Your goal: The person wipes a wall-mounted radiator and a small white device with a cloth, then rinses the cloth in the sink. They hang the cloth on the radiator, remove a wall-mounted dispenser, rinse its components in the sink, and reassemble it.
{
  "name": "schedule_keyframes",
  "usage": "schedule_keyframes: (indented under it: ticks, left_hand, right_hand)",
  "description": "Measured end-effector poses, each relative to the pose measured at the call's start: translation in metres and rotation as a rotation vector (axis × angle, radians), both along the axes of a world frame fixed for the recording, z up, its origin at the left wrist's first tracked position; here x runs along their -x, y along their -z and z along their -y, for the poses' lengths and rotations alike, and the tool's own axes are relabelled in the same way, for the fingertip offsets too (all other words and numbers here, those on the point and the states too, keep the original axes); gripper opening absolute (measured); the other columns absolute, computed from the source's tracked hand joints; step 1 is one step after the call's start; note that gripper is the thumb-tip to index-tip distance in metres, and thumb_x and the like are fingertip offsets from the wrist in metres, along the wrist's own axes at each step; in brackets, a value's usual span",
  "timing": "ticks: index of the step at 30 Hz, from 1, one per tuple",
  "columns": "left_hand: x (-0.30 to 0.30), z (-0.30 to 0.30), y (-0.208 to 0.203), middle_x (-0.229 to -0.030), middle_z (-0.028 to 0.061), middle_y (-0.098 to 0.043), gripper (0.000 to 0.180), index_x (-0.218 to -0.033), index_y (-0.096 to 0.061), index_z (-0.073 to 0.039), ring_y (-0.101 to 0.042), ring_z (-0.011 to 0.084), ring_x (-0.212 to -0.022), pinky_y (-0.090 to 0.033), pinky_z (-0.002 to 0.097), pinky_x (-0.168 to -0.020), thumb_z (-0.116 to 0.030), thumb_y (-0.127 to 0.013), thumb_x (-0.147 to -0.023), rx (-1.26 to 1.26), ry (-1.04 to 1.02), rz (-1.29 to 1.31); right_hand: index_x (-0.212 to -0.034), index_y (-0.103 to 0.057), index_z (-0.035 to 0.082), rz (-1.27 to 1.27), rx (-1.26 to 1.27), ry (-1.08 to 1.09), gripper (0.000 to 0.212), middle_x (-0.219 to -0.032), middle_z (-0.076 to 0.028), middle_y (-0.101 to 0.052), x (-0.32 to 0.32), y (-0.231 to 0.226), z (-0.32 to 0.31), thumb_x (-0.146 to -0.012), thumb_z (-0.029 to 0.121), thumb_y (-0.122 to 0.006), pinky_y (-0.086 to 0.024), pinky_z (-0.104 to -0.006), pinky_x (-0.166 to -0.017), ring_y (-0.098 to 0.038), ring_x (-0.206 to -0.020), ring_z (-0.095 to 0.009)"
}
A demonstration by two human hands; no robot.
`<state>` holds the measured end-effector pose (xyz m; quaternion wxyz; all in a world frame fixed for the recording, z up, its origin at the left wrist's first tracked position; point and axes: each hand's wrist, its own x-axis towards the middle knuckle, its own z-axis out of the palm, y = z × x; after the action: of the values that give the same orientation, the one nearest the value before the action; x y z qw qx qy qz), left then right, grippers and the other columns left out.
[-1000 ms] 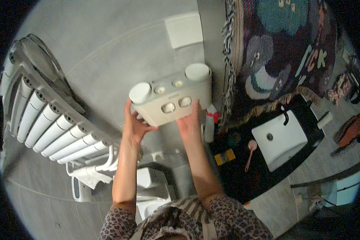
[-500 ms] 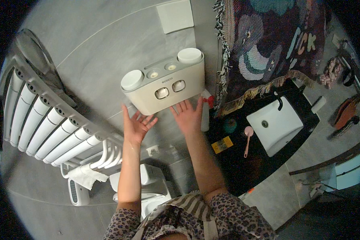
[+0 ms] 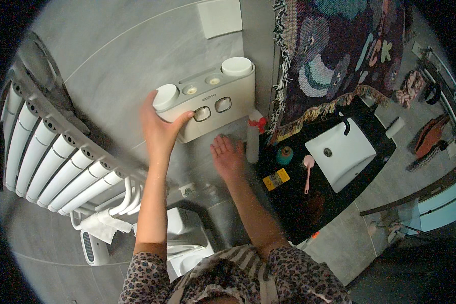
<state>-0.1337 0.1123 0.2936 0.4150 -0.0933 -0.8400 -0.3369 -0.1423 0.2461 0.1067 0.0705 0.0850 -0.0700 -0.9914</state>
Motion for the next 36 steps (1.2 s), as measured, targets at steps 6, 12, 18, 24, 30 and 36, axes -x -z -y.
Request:
schedule_keyframes:
  ticks: [6,12,18,24,30,36]
  left_hand:
    - [0.005,0.000,0.004,-0.120,0.0205,-0.045,0.093,-0.126,-0.038,0.000,-0.045,0.0356,-0.111,-0.040,0.0423,-0.091,-0.038,-0.084,-0.055,-0.096,0.019,0.001]
    - [0.009,-0.002,0.001,-0.119,0.0193,-0.045,0.092,-0.126,-0.040,0.000,-0.043,0.0344,-0.113,-0.039,0.0413,-0.093,-0.036,-0.085,-0.054,-0.133,0.063,-0.008]
    - [0.008,0.000,0.008,-0.123,0.0196,-0.047,0.091,-0.126,-0.042,0.000,-0.045,0.0327,-0.114,-0.038,0.0402,-0.095,-0.037,-0.084,-0.055,-0.183,0.072,-0.035]
    - [0.009,0.000,0.008,-0.120,0.0177,-0.042,0.093,-0.127,-0.038,-0.001,-0.040,0.0334,-0.114,-0.037,0.0406,-0.095,-0.035,-0.085,-0.054,-0.138,0.084,-0.025]
    - [0.007,-0.004,0.009,-0.124,0.0199,-0.044,0.090,-0.126,-0.040,0.002,-0.044,0.0335,-0.115,-0.035,0.0404,-0.097,-0.036,-0.084,-0.056,-0.245,0.108,-0.032]
    - [0.011,-0.002,0.007,-0.123,0.0192,-0.044,0.092,-0.126,-0.040,0.001,-0.044,0.0329,-0.114,-0.036,0.0404,-0.096,-0.035,-0.085,-0.055,-0.215,0.110,-0.020]
  right_hand:
    - [-0.135,-0.032,0.004,0.174,-0.089,0.001,0.065,-0.141,-0.010,-0.033,0.011,-0.035,-0.005,-0.089,0.048,-0.044,-0.020,-0.0383,-0.109,-0.030,-0.129,-0.024]
    - [-0.134,-0.034,0.005,-0.251,-0.030,0.031,0.071,-0.140,-0.009,-0.033,0.022,-0.098,-0.016,-0.085,0.054,-0.048,-0.021,-0.0364,-0.109,-0.031,-0.129,-0.024]
    - [-0.136,-0.031,0.003,-0.058,-0.045,0.080,0.067,-0.143,-0.010,-0.031,0.010,-0.085,0.001,-0.090,0.052,-0.039,-0.019,-0.0397,-0.110,-0.025,-0.133,-0.024]
    - [-0.134,-0.034,0.003,0.081,0.112,-0.189,0.062,-0.142,-0.010,-0.034,0.023,0.003,-0.002,-0.092,0.049,-0.033,-0.020,-0.0465,-0.109,-0.025,-0.134,-0.026]
    - [-0.131,-0.039,0.007,0.166,-0.081,-0.046,0.065,-0.136,-0.007,-0.040,0.020,-0.033,0.014,-0.088,0.056,-0.036,-0.022,-0.0412,-0.108,-0.030,-0.130,-0.024]
    - [-0.135,-0.034,0.010,-0.250,-0.100,-0.003,0.068,-0.141,-0.007,-0.032,0.005,-0.097,0.016,-0.087,0.058,-0.039,-0.019,-0.0363,-0.110,-0.028,-0.131,-0.021]
